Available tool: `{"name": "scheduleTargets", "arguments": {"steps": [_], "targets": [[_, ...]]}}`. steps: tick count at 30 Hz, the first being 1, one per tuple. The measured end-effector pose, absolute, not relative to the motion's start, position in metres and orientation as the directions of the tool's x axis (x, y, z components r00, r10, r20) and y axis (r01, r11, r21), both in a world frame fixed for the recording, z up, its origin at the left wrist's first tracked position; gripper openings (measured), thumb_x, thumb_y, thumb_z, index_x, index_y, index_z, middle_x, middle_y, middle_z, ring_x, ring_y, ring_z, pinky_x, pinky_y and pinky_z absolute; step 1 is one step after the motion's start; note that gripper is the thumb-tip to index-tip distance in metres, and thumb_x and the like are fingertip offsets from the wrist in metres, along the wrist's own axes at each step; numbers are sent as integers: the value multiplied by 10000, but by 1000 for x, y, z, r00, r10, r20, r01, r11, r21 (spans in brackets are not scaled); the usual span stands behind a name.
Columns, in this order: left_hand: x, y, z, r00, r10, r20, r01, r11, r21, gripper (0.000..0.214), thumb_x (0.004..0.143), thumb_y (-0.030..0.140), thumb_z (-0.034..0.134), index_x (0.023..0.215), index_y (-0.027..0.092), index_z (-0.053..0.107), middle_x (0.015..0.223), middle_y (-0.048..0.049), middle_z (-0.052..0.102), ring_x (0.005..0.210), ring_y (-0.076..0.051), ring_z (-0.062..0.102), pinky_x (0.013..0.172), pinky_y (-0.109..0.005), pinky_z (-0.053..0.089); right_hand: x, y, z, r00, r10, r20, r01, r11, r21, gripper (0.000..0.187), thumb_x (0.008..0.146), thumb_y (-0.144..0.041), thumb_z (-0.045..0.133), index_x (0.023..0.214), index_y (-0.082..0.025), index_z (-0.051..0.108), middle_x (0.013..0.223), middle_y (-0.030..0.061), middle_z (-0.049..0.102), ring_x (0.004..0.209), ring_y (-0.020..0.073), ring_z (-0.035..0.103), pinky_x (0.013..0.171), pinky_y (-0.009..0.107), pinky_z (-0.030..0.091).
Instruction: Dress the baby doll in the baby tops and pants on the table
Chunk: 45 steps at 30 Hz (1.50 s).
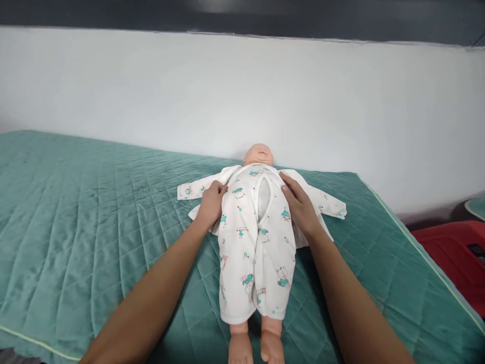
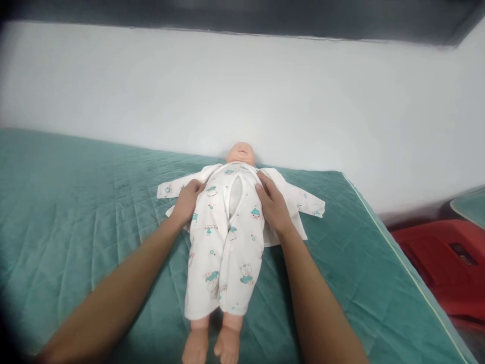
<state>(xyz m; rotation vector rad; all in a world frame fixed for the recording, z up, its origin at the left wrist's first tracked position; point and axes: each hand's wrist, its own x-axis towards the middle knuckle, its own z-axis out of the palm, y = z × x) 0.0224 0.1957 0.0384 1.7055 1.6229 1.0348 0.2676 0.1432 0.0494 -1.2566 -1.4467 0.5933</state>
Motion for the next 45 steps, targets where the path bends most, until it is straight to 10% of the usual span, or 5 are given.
{"name": "scheduleTargets", "arguments": {"steps": [10,19,30,45], "targets": [[28,190,41,-6,984,180,563,-146,813,137,869,325,485,769,239,446,596,5,474,676,-225,492,709,-342,384,275,201,57,268,888,373,526,190,-829,261,848,-439,602,919,-208,700,1008,63,750,935,227,668,938,414,494],[29,192,37,-8,981,192,539,-157,828,132,884,329,503,788,245,467,599,-13,545,726,-267,574,768,-367,422,291,207,73,63,980,187,625,108,-773,369,845,-549,579,777,-200,678,842,50,728,820,222,608,759,344,468],[16,202,34,33,986,164,826,-119,550,149,972,330,382,943,223,482,720,-95,635,741,-296,623,690,-345,419,282,221,68,281,928,245,774,-68,-630,193,871,-355,526,733,-227,567,849,90,706,818,255,605,804,390,451],[17,199,33,108,973,205,769,-213,603,134,894,232,439,830,221,556,719,-71,645,682,-241,564,690,-331,385,275,218,55,306,880,363,562,140,-815,144,801,-350,572,828,-225,638,945,42,729,926,227,650,890,399,481]]}}
